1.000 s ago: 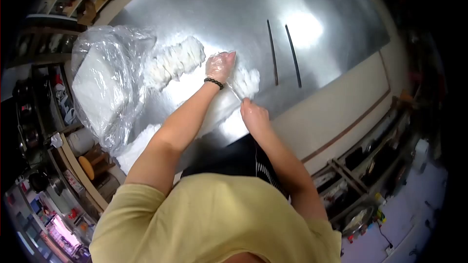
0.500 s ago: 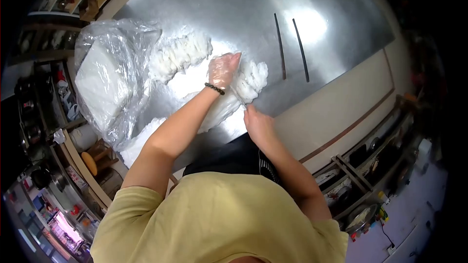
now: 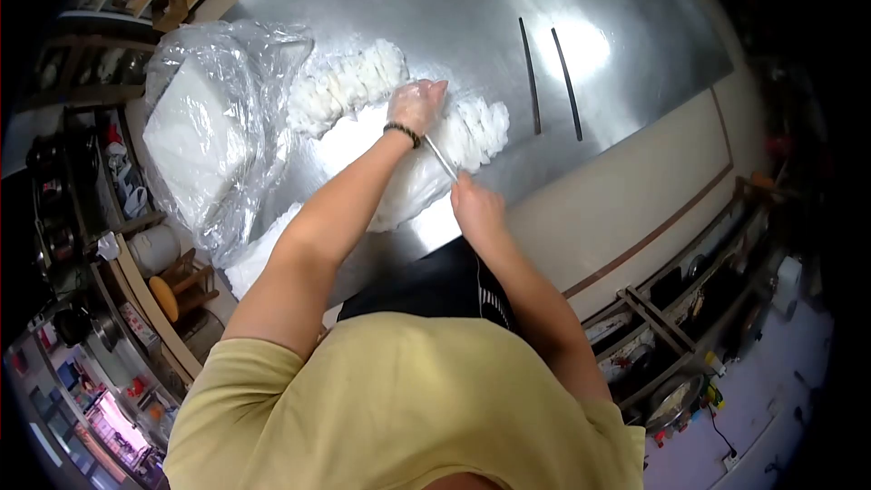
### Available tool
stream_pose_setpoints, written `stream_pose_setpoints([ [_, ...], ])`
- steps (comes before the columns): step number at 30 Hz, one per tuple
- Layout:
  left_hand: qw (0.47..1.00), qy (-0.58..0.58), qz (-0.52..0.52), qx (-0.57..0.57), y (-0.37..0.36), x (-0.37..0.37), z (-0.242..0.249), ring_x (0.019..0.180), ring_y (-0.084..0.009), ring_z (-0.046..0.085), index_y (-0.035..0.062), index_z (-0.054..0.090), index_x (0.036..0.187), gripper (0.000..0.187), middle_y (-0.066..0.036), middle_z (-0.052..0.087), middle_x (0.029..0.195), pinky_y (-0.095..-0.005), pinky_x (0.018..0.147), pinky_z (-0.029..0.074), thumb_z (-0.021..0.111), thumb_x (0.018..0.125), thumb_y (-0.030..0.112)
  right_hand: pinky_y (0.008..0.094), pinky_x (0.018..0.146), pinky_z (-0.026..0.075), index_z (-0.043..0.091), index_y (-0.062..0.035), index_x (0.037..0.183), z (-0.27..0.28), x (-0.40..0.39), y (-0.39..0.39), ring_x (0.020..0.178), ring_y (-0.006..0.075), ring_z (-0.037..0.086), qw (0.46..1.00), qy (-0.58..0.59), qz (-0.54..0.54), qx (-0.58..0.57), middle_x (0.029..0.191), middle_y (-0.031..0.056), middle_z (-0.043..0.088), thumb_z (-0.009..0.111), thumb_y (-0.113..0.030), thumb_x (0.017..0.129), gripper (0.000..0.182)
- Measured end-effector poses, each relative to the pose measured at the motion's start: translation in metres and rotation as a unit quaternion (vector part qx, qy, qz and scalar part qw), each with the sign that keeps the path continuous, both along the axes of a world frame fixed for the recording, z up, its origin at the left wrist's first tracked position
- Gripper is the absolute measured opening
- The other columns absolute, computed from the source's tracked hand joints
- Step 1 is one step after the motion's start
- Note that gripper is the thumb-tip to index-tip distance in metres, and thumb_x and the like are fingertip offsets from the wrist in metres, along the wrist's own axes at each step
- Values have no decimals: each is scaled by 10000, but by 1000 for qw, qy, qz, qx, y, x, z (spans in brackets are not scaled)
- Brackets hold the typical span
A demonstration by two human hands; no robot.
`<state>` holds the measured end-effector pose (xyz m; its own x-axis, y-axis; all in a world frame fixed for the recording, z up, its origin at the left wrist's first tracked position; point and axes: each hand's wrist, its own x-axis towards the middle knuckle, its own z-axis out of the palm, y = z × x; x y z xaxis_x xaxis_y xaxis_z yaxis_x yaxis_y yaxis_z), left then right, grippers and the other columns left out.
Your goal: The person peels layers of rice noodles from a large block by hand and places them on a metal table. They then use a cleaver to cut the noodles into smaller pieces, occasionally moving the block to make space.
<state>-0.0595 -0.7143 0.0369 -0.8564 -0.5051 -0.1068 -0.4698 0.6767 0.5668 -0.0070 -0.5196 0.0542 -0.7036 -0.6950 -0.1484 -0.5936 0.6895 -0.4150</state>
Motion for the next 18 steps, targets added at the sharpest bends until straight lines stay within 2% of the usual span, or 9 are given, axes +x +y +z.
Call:
stream_pose_setpoints([
  [1, 1000, 3, 0, -3, -1, 3, -4, 766, -345, 570, 24, 600, 719, 449, -191, 595, 778, -419, 696, 440, 398, 850, 404, 429, 494, 473, 479, -22, 759, 12, -1, -3, 542, 320, 594, 1000, -3, 0, -14, 608, 153, 579, 460, -117, 797, 105],
  [3, 987, 92, -79, -108, 4, 21, -11, 751, -348, 568, 25, 600, 699, 447, -198, 589, 740, -422, 696, 436, 415, 848, 404, 423, 490, 477, 474, -24, 750, 10, 5, -1, 539, 317, 596, 1000, 9, 5, -23, 614, 155, 582, 460, -114, 794, 101],
  [4, 999, -13, 13, 36, 6, 29, -14, 753, -350, 566, 22, 599, 720, 439, -195, 594, 760, -421, 700, 437, 422, 845, 403, 427, 487, 473, 471, -27, 746, -10, 8, 2, 535, 317, 594, 1000, 17, 11, 2, 608, 154, 580, 456, -117, 801, 107],
  [5, 999, -24, 28, 23, 0, 25, -31, 767, -351, 565, 22, 601, 743, 455, -191, 598, 783, -418, 707, 436, 420, 839, 428, 431, 484, 469, 468, -30, 742, -20, 10, 2, 532, 317, 593, 999, 29, 19, 27, 601, 154, 578, 451, -120, 807, 113],
  [11, 999, 18, 16, 23, 3, 15, 15, 767, -360, 564, 25, 605, 761, 442, -177, 598, 770, -409, 724, 442, 382, 868, 391, 457, 500, 459, 480, -31, 761, 11, 11, -4, 543, 330, 593, 1000, 7, -6, 6, 579, 159, 578, 437, -148, 832, 144],
  [12, 996, 63, -51, -45, 2, 23, 2, 761, -345, 574, 30, 614, 776, 443, -170, 602, 765, -397, 725, 450, 384, 867, 397, 454, 496, 458, 483, -30, 767, 11, 16, -3, 539, 330, 591, 1000, -3, -8, 23, 578, 154, 578, 441, -153, 831, 144],
  [15, 998, 4, -57, -35, 4, 29, -8, 746, -340, 578, 32, 613, 763, 447, -175, 600, 759, -399, 718, 449, 389, 862, 407, 445, 491, 459, 488, -32, 782, -6, 20, -4, 532, 329, 587, 999, 6, -5, 38, 580, 148, 579, 450, -161, 829, 142],
  [16, 1000, -9, 3, 24, -1, 20, -13, 754, -339, 577, 36, 615, 765, 452, -182, 600, 778, -399, 724, 448, 395, 854, 420, 440, 489, 461, 490, -35, 791, -16, 16, -8, 527, 328, 586, 999, 25, -5, 29, 582, 145, 581, 456, -166, 827, 140],
  [18, 999, -9, 5, 32, 0, 28, 0, 760, -337, 577, 37, 617, 766, 454, -182, 601, 787, -400, 724, 446, 399, 850, 426, 435, 484, 460, 493, -36, 796, -2, 23, -6, 525, 328, 585, 999, 16, -2, 31, 583, 146, 582, 456, -166, 826, 138],
])
